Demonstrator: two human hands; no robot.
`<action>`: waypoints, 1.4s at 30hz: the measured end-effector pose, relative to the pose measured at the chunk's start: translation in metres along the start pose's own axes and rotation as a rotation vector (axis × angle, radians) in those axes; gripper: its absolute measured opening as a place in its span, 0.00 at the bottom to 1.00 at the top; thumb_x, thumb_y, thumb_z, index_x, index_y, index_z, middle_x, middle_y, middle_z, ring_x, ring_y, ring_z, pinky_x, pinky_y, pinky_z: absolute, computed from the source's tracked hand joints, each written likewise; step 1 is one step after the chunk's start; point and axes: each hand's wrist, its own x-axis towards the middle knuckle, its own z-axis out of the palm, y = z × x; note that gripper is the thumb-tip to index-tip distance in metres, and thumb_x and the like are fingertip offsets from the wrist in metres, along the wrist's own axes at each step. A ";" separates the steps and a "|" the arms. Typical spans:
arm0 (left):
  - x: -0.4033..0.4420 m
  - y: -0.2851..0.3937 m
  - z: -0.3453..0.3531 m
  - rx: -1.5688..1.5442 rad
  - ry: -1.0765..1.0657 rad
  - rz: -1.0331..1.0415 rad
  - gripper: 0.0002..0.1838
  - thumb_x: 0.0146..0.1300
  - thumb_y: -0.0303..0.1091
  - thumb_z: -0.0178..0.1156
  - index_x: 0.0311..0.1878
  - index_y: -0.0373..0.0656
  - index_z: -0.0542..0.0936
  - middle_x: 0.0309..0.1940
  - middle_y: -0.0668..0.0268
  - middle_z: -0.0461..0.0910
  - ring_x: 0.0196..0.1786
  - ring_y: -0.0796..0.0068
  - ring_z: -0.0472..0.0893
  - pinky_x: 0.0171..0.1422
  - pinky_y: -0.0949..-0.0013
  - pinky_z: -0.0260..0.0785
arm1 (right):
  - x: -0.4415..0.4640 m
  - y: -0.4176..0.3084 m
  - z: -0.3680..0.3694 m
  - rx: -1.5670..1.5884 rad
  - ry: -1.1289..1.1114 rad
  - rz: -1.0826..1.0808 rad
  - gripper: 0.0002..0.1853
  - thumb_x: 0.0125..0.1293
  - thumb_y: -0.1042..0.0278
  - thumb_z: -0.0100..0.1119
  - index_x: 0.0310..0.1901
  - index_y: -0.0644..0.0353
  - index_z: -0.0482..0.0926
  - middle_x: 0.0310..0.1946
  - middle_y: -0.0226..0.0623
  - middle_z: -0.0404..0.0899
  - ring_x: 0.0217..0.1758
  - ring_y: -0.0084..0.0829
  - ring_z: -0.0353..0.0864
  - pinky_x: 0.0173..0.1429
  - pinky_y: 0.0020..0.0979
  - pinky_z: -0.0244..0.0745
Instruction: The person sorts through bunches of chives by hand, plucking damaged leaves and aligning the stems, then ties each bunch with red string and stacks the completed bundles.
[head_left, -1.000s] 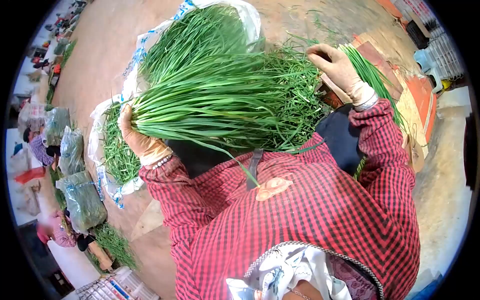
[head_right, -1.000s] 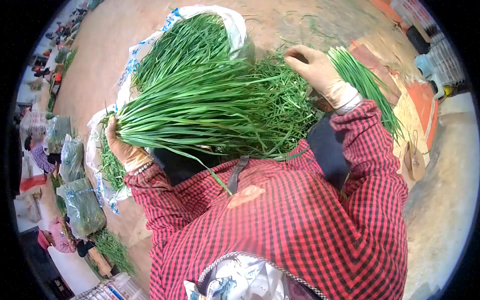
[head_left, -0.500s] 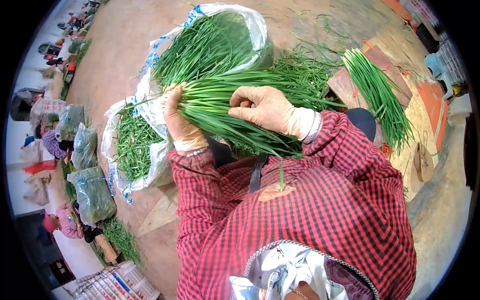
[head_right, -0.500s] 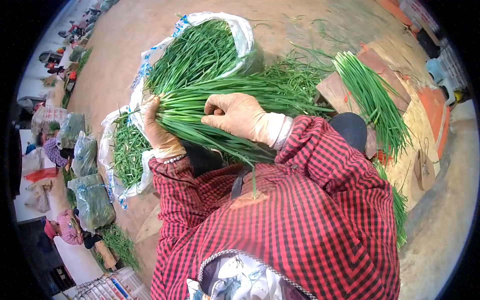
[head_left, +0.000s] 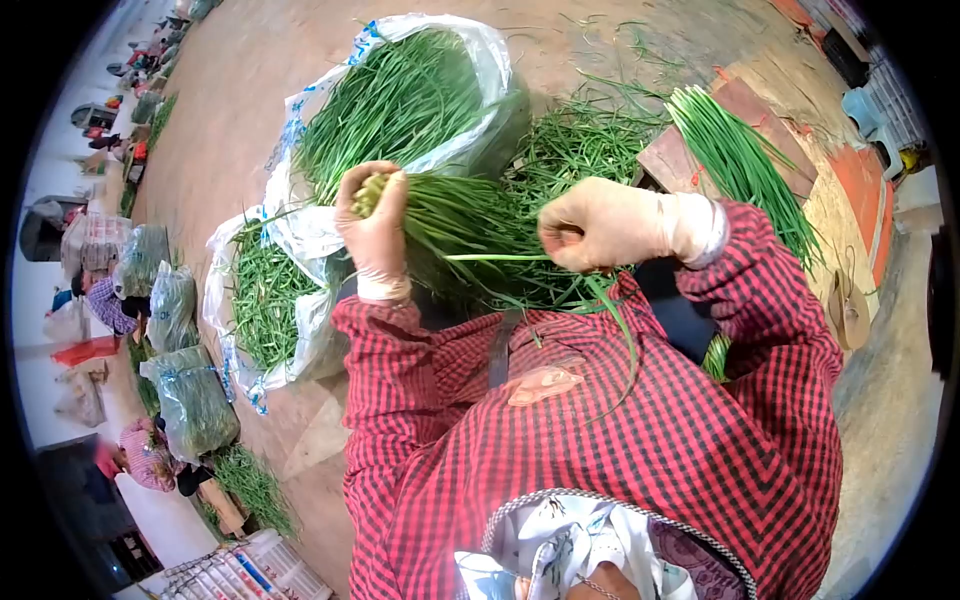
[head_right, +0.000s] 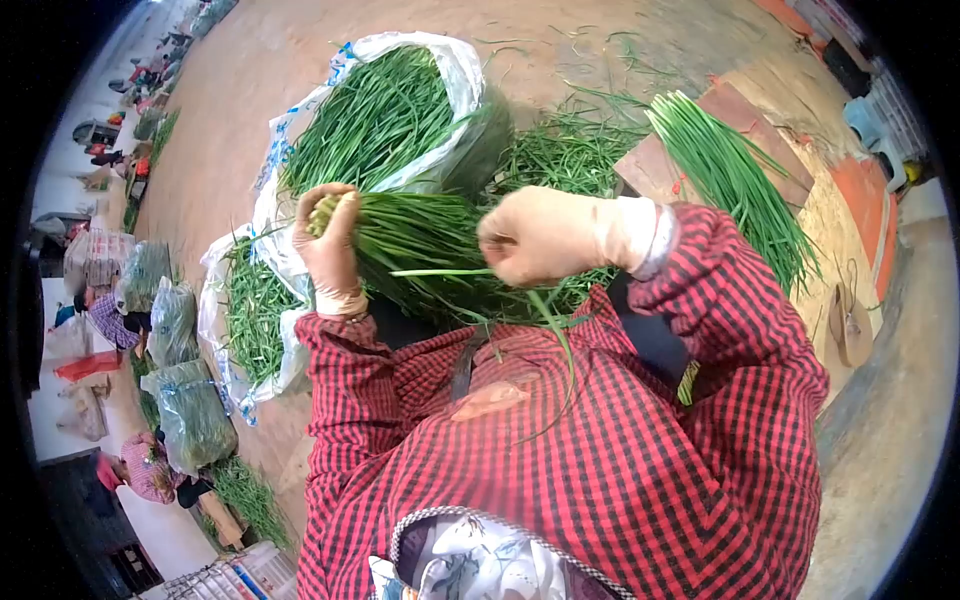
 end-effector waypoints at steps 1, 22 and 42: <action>0.004 -0.004 -0.008 -0.033 0.012 0.024 0.07 0.60 0.21 0.65 0.42 0.41 0.81 0.36 0.67 0.83 0.34 0.83 0.78 0.38 0.80 0.71 | -0.003 0.006 0.000 0.002 0.007 0.000 0.11 0.59 0.66 0.64 0.41 0.60 0.78 0.21 0.30 0.78 0.23 0.23 0.77 0.28 0.31 0.71; 0.020 0.167 0.261 -0.801 -0.483 0.214 0.17 0.63 0.32 0.61 0.53 0.39 0.75 0.47 0.57 0.81 0.51 0.64 0.81 0.61 0.59 0.74 | -0.120 -0.027 -0.126 -0.806 1.339 -0.293 0.47 0.41 0.66 0.73 0.67 0.54 0.60 0.41 0.50 0.76 0.39 0.49 0.83 0.41 0.45 0.81; -0.019 -0.158 0.381 0.067 -0.676 -0.555 0.33 0.66 0.30 0.60 0.72 0.34 0.60 0.65 0.55 0.69 0.65 0.65 0.72 0.70 0.65 0.65 | -0.176 0.313 -0.140 -0.486 0.718 0.920 0.56 0.49 0.28 0.63 0.69 0.67 0.59 0.71 0.57 0.59 0.78 0.51 0.51 0.79 0.49 0.42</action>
